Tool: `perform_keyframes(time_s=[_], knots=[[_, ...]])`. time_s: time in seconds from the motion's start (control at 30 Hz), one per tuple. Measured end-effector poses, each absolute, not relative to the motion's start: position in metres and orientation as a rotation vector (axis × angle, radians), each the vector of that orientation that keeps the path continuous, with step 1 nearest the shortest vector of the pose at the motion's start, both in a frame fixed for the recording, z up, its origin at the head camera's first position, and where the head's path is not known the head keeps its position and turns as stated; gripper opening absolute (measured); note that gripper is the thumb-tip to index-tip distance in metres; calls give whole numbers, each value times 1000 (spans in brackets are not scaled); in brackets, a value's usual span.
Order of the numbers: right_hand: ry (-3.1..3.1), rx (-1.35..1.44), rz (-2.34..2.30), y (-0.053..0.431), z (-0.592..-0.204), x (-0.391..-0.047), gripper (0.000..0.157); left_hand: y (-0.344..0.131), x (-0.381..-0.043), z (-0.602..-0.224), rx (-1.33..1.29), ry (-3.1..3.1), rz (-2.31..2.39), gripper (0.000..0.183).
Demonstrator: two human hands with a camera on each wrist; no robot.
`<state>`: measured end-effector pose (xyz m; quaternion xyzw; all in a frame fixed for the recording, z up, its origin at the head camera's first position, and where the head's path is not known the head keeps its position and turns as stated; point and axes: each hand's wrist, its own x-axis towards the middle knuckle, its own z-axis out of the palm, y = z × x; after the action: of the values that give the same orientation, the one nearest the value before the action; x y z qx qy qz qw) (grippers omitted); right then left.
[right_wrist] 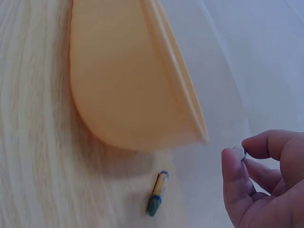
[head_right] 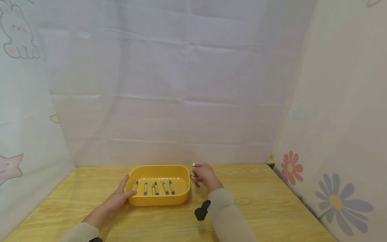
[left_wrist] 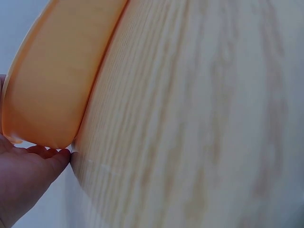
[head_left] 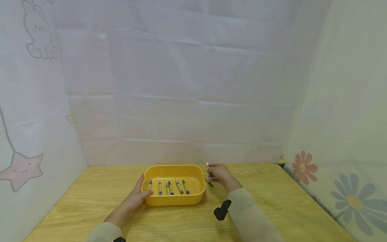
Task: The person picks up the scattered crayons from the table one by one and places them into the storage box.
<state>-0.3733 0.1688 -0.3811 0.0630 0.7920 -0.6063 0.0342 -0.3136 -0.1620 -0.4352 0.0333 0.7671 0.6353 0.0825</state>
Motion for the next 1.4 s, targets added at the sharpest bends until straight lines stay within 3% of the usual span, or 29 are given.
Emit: perform_keyframes(time_s=[0.3, 0.77, 1.23, 1.3, 1.4], knots=[[2428, 155, -1830, 135, -368, -372, 47, -160, -314, -436, 121, 2295, 1919, 97], [2385, 14, -1752, 78, -386, -364, 44, -160, -312, -434, 130, 2278, 1927, 96], [2492, 150, -1514, 47, -404, -360, 35, -160, -314, -435, 113, 2284, 1932, 97], [2539, 155, -1446, 45, -408, -363, 30, -159, -314, -435, 117, 2279, 1939, 97], [2621, 146, -1356, 42, -412, -367, 9, -159, -314, -436, 128, 2268, 1951, 97]])
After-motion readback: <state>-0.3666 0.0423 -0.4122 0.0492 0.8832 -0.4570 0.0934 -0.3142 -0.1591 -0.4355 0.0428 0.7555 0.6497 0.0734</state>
